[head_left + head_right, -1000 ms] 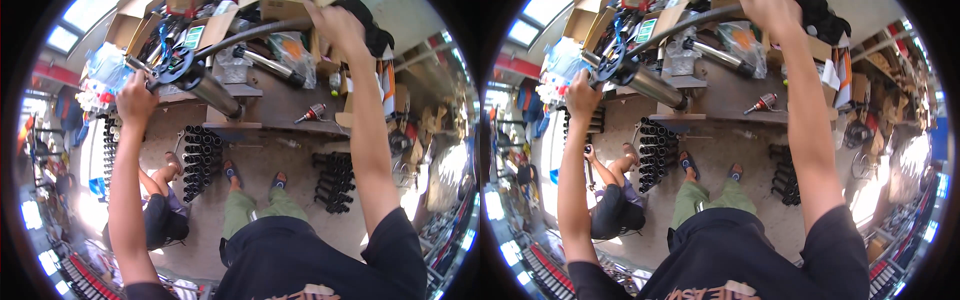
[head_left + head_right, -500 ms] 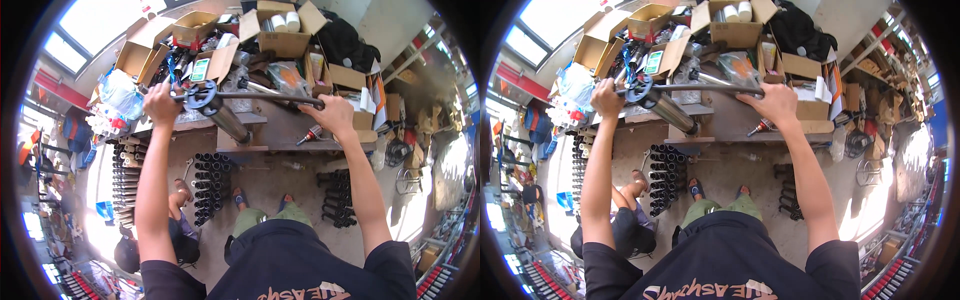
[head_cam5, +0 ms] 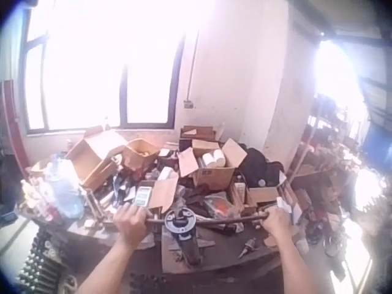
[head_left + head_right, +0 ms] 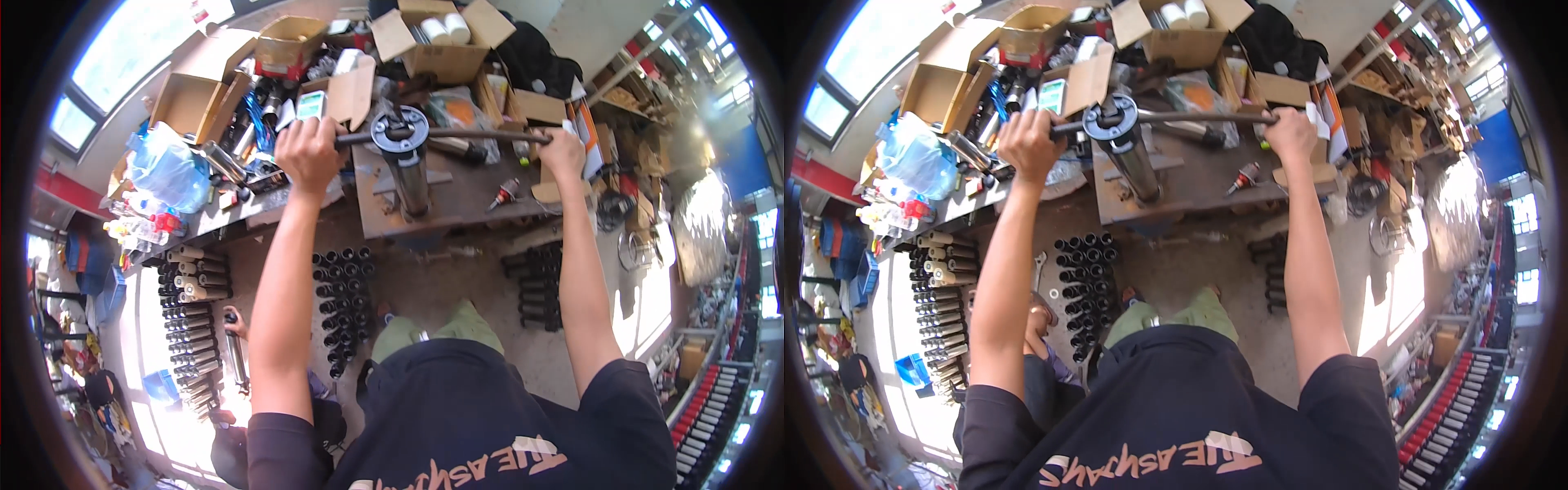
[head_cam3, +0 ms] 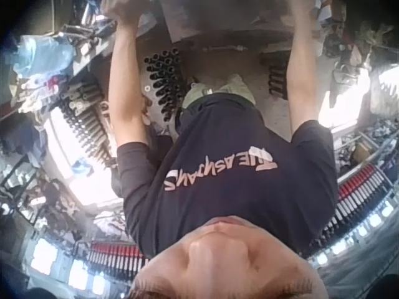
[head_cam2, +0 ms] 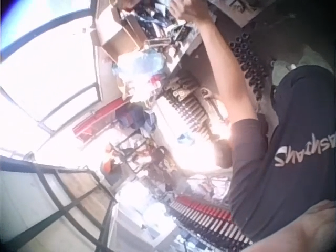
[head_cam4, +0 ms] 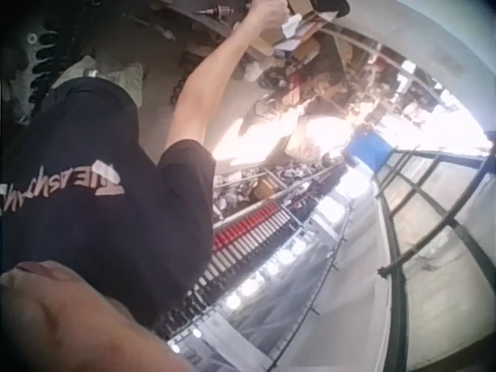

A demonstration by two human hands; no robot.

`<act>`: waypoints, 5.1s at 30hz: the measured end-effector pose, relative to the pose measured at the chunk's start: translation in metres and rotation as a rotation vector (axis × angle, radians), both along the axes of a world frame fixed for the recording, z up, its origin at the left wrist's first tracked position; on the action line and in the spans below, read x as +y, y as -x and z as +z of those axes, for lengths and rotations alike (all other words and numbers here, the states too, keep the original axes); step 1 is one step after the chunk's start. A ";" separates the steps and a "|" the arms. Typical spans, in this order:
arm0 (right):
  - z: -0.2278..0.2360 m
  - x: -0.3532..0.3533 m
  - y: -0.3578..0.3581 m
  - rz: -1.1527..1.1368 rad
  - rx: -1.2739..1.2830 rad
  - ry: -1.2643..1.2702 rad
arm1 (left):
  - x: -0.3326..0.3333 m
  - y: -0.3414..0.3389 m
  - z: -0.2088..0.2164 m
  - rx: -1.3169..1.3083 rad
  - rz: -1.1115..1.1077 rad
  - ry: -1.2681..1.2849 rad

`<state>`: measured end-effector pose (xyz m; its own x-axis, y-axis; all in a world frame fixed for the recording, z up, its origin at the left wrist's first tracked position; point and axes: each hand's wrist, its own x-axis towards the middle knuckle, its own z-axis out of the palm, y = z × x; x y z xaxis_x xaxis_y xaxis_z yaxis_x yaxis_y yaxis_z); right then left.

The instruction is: The person assembles shock absorbers by sliding a metal rod into a silver tube and using a T-handle tool to tighten the internal components before placing the assembled unit onto the floor with others.

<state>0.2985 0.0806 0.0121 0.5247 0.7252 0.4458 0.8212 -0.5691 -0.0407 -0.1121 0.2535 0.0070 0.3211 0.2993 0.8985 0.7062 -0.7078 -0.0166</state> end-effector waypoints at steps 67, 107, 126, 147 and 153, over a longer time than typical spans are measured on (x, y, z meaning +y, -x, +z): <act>-0.376 -0.255 0.003 -0.259 1.131 0.378 | -0.232 -0.127 -0.002 -1.634 -1.519 1.658; -0.388 -0.252 0.003 0.016 0.972 0.618 | -0.202 -0.083 -0.012 -1.724 -1.494 1.659; -0.383 -0.301 0.006 -0.012 0.944 0.720 | -0.185 -0.081 -0.041 -1.619 -1.233 1.675; -0.391 -0.278 0.012 -0.004 0.976 0.727 | -0.184 -0.077 -0.016 -1.635 -1.484 1.557; -0.384 -0.267 0.006 0.033 0.968 0.644 | -0.178 -0.067 -0.038 -1.741 -1.595 1.519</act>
<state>0.2925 -0.1862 -0.3719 0.4212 0.6912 -0.5872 0.6194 -0.6922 -0.3704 -0.0453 0.0754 -0.0307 0.4852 0.8655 0.1242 -0.8652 0.4547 0.2115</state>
